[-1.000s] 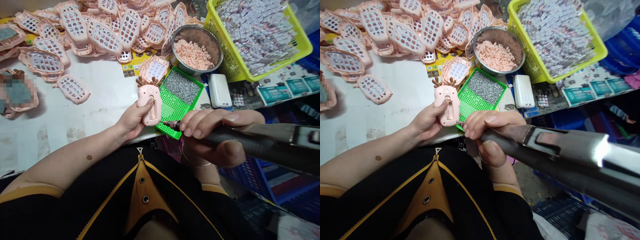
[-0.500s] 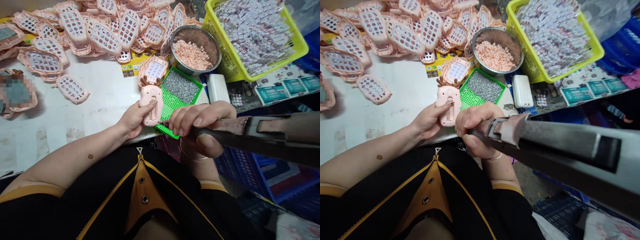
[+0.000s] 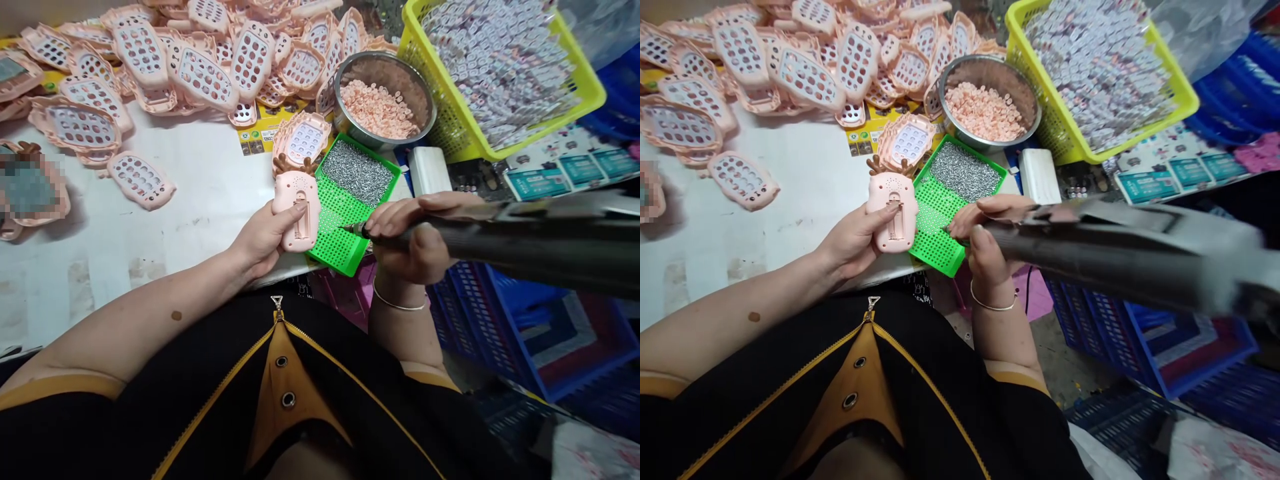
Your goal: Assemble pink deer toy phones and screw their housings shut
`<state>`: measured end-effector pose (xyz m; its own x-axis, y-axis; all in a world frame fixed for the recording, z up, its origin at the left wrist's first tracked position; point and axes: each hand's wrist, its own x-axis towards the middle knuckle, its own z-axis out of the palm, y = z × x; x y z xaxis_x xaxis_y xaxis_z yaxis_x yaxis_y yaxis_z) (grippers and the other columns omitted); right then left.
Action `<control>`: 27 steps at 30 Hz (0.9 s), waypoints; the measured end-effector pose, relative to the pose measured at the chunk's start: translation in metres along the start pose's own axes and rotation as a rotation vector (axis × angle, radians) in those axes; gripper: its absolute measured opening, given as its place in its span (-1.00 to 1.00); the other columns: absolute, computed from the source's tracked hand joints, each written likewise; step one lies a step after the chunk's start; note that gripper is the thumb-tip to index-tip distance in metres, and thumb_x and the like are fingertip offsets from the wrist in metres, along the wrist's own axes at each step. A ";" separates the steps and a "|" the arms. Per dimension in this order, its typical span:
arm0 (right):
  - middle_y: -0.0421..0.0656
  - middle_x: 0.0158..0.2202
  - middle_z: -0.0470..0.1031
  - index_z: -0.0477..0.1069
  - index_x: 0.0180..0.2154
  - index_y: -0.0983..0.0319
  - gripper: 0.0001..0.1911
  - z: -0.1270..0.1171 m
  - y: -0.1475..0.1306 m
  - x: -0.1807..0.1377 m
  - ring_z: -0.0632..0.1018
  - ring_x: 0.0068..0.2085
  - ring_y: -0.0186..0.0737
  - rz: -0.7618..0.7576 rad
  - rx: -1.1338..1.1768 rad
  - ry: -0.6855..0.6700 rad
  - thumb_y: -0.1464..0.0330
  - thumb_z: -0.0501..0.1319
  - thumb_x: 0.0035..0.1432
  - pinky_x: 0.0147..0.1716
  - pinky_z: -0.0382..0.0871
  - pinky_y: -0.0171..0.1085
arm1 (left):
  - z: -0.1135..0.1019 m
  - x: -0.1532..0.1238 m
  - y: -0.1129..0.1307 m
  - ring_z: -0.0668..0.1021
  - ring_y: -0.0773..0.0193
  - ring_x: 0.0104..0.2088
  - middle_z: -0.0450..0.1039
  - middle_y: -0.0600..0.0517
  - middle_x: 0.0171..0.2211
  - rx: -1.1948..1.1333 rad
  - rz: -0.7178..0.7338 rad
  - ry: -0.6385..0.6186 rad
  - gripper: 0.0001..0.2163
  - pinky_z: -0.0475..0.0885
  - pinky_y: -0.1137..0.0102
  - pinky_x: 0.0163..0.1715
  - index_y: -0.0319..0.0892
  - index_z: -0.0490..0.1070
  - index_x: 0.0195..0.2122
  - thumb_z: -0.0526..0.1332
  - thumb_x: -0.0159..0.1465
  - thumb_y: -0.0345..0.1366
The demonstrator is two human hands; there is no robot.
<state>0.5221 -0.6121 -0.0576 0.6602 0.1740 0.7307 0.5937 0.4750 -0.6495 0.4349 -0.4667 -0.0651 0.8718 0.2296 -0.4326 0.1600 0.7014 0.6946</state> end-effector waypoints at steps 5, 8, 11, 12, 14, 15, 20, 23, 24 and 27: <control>-0.39 -0.62 0.17 0.41 -0.22 0.04 -0.83 -0.009 0.022 -0.006 0.25 -0.68 -0.36 0.042 -0.108 0.017 0.17 0.26 0.16 -0.66 0.22 -0.32 | -0.001 -0.001 0.000 0.62 0.11 -0.17 0.63 -0.10 -0.18 0.012 -0.008 -0.002 -0.70 0.51 0.29 -0.18 -0.24 0.49 -0.11 0.41 0.17 -0.25; -0.38 -0.63 0.15 0.41 -0.24 0.02 -0.87 -0.010 0.023 -0.007 0.25 -0.68 -0.35 0.069 -0.104 0.008 0.17 0.25 0.16 -0.66 0.22 -0.31 | -0.001 -0.002 0.000 0.62 0.12 -0.18 0.63 -0.10 -0.19 0.012 -0.015 -0.009 -0.71 0.51 0.31 -0.22 -0.25 0.49 -0.12 0.40 0.17 -0.25; -0.37 -0.60 0.11 0.36 -0.23 0.00 -0.84 -0.012 0.026 -0.009 0.24 -0.67 -0.34 0.091 -0.160 0.007 0.13 0.21 0.16 -0.66 0.19 -0.30 | -0.001 -0.001 0.000 0.62 0.13 -0.20 0.63 -0.10 -0.21 0.026 -0.011 -0.015 -0.69 0.50 0.32 -0.23 -0.24 0.49 -0.12 0.41 0.16 -0.22; -0.36 -0.59 0.11 0.34 -0.21 -0.01 -0.82 -0.013 0.027 -0.011 0.25 -0.66 -0.33 0.098 -0.204 -0.001 0.11 0.19 0.17 -0.64 0.20 -0.29 | -0.002 -0.001 0.000 0.62 0.13 -0.20 0.63 -0.10 -0.21 0.030 -0.007 -0.020 -0.69 0.50 0.31 -0.22 -0.24 0.49 -0.12 0.42 0.16 -0.21; -0.33 -0.52 0.15 0.28 -0.15 -0.01 -0.75 -0.015 0.032 -0.015 0.29 -0.63 -0.32 0.119 -0.331 -0.026 0.03 0.10 0.21 -0.58 0.26 -0.26 | -0.002 -0.001 0.000 0.62 0.12 -0.20 0.63 -0.10 -0.21 0.033 0.000 -0.027 -0.68 0.50 0.31 -0.20 -0.24 0.50 -0.13 0.42 0.16 -0.20; -0.31 -0.48 0.18 0.25 -0.11 -0.02 -0.71 -0.016 0.033 -0.017 0.31 -0.61 -0.32 0.130 -0.392 -0.037 0.00 0.06 0.23 -0.55 0.28 -0.24 | -0.002 -0.001 0.000 0.62 0.12 -0.20 0.63 -0.10 -0.21 0.034 0.002 -0.026 -0.69 0.50 0.31 -0.20 -0.24 0.50 -0.13 0.42 0.16 -0.20; -0.33 -0.51 0.17 0.29 -0.15 -0.02 -0.79 -0.011 0.024 -0.009 0.26 -0.63 -0.34 0.076 -0.301 -0.032 0.07 0.11 0.23 -0.57 0.26 -0.26 | -0.001 -0.001 0.000 0.63 0.11 -0.18 0.63 -0.11 -0.20 0.001 -0.001 -0.027 -0.73 0.50 0.30 -0.18 -0.24 0.50 -0.12 0.39 0.19 -0.26; -0.37 -0.60 0.13 0.42 -0.16 -0.01 -0.84 0.000 -0.006 0.005 0.25 -0.66 -0.35 -0.010 -0.058 -0.032 0.19 0.18 0.21 -0.63 0.26 -0.30 | 0.001 -0.001 0.000 0.62 0.13 -0.18 0.63 -0.12 -0.20 -0.041 -0.007 -0.038 -0.76 0.50 0.30 -0.15 -0.26 0.48 -0.11 0.36 0.22 -0.31; -0.37 -0.61 0.18 0.45 -0.15 0.00 -0.83 0.004 -0.018 0.009 0.27 -0.67 -0.36 -0.026 0.008 -0.045 0.21 0.19 0.21 -0.64 0.28 -0.31 | 0.001 -0.001 0.000 0.62 0.14 -0.19 0.63 -0.12 -0.20 -0.047 -0.009 -0.038 -0.77 0.50 0.30 -0.16 -0.27 0.48 -0.11 0.34 0.23 -0.32; -0.35 -0.60 0.30 0.51 -0.18 0.04 -0.86 0.016 -0.053 0.013 0.35 -0.65 -0.33 0.115 0.061 -0.110 0.21 0.24 0.21 -0.61 0.38 -0.24 | 0.003 -0.001 -0.001 0.60 0.22 -0.28 0.61 -0.10 -0.25 -0.052 0.006 -0.040 -0.81 0.49 0.33 -0.20 -0.29 0.47 -0.13 0.32 0.26 -0.34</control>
<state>0.4916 -0.6211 -0.0108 0.6657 0.3220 0.6732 0.4863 0.4971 -0.7186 0.4352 -0.4698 -0.0636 0.8908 0.2069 -0.4046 0.1319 0.7344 0.6658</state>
